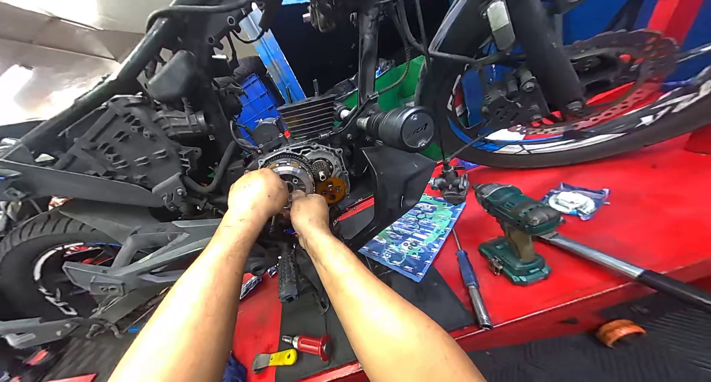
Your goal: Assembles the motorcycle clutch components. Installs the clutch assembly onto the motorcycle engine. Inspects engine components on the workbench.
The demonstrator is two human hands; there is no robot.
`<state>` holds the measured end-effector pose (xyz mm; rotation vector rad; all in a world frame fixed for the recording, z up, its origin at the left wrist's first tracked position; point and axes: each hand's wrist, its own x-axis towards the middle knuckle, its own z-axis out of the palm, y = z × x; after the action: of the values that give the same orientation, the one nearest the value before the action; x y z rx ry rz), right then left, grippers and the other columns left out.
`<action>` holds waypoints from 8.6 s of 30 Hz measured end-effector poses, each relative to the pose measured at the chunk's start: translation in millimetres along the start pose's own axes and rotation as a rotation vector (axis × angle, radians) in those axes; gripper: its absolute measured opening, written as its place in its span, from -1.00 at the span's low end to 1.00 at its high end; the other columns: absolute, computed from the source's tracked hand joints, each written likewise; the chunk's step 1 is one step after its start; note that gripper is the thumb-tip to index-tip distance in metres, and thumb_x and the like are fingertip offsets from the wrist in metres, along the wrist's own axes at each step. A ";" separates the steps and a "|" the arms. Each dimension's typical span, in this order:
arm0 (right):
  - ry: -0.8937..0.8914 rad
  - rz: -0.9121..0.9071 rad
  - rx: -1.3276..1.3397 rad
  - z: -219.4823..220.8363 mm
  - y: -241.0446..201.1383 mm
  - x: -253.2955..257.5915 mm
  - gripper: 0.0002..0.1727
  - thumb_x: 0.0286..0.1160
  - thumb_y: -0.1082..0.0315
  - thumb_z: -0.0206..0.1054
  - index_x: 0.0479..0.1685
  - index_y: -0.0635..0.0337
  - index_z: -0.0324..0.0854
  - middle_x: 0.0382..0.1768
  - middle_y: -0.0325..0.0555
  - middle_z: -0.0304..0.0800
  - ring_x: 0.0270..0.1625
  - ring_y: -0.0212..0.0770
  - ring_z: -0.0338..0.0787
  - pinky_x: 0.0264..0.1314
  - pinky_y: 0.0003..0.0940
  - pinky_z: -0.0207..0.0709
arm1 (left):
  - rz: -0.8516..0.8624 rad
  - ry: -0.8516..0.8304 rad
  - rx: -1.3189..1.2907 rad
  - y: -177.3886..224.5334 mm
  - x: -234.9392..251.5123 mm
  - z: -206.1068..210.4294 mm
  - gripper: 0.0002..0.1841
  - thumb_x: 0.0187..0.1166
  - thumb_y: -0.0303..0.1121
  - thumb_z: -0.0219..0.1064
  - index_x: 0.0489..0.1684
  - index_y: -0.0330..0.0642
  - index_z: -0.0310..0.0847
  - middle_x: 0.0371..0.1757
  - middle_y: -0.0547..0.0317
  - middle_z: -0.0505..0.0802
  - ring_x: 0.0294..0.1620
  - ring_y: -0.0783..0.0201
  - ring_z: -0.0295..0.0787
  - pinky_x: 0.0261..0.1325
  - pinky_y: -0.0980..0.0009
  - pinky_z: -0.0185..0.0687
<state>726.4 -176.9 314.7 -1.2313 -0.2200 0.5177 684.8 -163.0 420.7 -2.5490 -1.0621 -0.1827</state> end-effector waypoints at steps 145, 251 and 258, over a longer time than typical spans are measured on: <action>0.131 -1.339 -1.375 -56.6 -40.0 -11.6 -0.92 0.47 0.33 0.39 -0.27 0.11 0.76 -0.19 -0.04 0.82 0.04 0.01 0.84 -0.06 -0.02 0.76 | -0.187 0.274 -0.574 -26.0 -53.5 69.1 -0.52 0.70 0.11 0.05 -0.31 -0.02 0.78 -0.22 0.03 0.90 -0.07 -0.03 0.90 -0.14 -0.13 0.74; -0.564 -1.386 -1.118 -53.4 27.1 -112.2 -0.68 0.53 0.27 0.12 -0.04 0.14 0.79 -0.42 -0.07 0.83 -0.41 -0.05 0.82 -0.41 0.09 0.65 | -0.010 -0.093 -1.088 -162.7 -238.4 193.8 -0.74 0.75 -0.11 0.29 -0.20 -0.03 0.80 -0.39 0.32 0.88 -0.35 0.40 0.80 -0.15 0.25 0.74; -1.133 -1.142 -1.100 19.9 116.8 -149.2 -0.78 0.66 0.23 0.22 -0.07 -0.02 0.80 -0.46 -0.33 0.81 -0.43 -0.38 0.77 -0.34 -0.22 0.67 | -0.037 0.109 -1.071 -190.5 -271.1 212.1 -0.75 0.76 -0.18 0.25 -0.17 -0.08 0.80 0.25 0.23 0.80 0.31 0.36 0.70 0.42 0.24 0.59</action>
<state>558.7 -205.7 228.9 -1.4226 -2.2459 -0.0459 353.5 -136.6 210.1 -3.3391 -1.1504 -1.1555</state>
